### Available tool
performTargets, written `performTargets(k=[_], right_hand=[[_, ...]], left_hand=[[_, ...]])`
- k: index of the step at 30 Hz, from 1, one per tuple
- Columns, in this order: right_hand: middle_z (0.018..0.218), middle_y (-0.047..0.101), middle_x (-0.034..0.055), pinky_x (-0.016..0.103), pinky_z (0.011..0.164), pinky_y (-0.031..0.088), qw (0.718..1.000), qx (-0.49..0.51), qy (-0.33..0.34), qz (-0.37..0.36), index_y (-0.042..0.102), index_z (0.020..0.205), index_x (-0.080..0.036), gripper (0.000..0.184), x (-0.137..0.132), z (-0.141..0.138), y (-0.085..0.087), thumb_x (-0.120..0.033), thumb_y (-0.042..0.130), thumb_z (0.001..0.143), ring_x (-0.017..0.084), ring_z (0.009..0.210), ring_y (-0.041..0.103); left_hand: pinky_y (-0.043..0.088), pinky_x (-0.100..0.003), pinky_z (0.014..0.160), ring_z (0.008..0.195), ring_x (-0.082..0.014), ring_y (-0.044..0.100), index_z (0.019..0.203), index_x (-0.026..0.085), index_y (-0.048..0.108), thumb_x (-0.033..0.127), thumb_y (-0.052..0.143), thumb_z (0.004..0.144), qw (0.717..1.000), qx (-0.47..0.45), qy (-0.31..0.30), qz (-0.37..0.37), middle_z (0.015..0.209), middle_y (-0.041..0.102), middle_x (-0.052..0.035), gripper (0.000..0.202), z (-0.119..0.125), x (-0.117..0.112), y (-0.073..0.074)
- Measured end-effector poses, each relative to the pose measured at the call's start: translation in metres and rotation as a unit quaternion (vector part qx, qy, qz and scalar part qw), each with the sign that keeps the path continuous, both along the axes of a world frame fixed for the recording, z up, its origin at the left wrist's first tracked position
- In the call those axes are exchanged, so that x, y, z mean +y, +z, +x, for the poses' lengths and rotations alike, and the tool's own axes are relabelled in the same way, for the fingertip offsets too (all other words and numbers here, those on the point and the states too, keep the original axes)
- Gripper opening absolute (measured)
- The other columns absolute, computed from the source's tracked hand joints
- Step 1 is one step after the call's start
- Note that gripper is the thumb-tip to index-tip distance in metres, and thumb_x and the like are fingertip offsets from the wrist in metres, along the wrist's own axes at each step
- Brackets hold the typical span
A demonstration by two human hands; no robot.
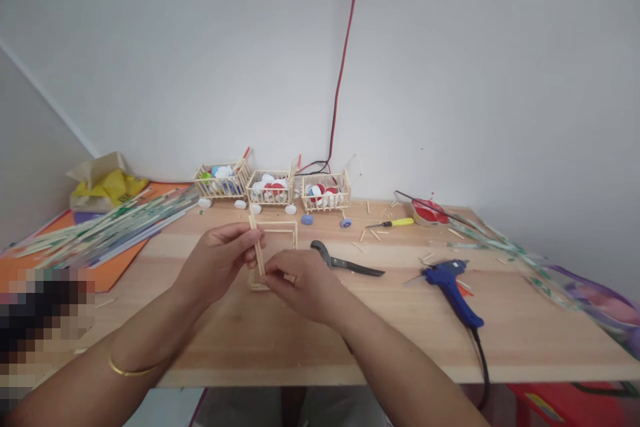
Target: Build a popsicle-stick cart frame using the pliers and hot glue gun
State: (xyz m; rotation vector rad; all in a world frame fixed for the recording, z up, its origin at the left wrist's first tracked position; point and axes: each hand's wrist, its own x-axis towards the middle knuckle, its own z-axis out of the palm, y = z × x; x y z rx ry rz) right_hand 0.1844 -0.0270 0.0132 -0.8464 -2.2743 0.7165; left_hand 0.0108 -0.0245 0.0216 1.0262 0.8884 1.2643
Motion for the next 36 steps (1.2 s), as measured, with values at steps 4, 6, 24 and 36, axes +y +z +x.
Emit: performTargets(k=[4,6,24,36], right_hand=[[0.075,0.064,0.0000,0.022,0.060,0.042,0.998,-0.029,0.004,-0.061,0.060,0.081,-0.019,0.021,0.002,0.006,0.007,-0.036,0.069,0.074,0.012,0.067,0.058],[0.077,0.064,0.0006,0.022,0.060,0.043,0.997,-0.024,-0.032,-0.065,0.061,0.084,-0.019,0.020,0.004,0.011,0.012,-0.036,0.068,0.075,0.012,0.066,0.058],[0.102,0.059,0.0157,0.040,0.082,0.041,0.899,-0.317,-0.302,-0.030,0.050,0.124,-0.013,0.062,-0.025,0.083,-0.034,-0.029,0.062,0.065,0.030,0.094,0.056],[0.103,0.060,0.0096,0.037,0.077,0.046,0.887,0.314,-0.067,-0.333,0.052,0.116,-0.021,0.052,-0.041,0.083,-0.006,-0.041,0.062,0.070,0.024,0.090,0.057]], left_hand=[[0.038,-0.021,0.049,0.050,-0.0085,0.045,0.068,0.015,0.069,0.033,0.070,0.073,0.999,0.046,0.000,0.022,0.054,0.053,0.0014,0.019,-0.002,-0.001,-0.001],[0.038,-0.022,0.050,0.050,-0.0093,0.046,0.069,0.016,0.068,0.034,0.068,0.075,0.997,0.071,0.002,0.041,0.053,0.052,0.0016,0.019,-0.004,-0.001,-0.001],[0.040,-0.025,0.070,0.075,-0.0161,0.057,0.079,0.018,0.063,0.022,0.052,0.086,0.798,0.436,0.191,0.369,0.078,0.064,-0.0044,0.014,-0.016,0.000,0.003],[0.040,-0.023,0.064,0.067,-0.0116,0.056,0.068,0.018,0.060,0.022,0.049,0.088,0.825,0.430,0.120,0.348,0.067,0.061,0.0007,0.023,-0.014,-0.001,0.006]])
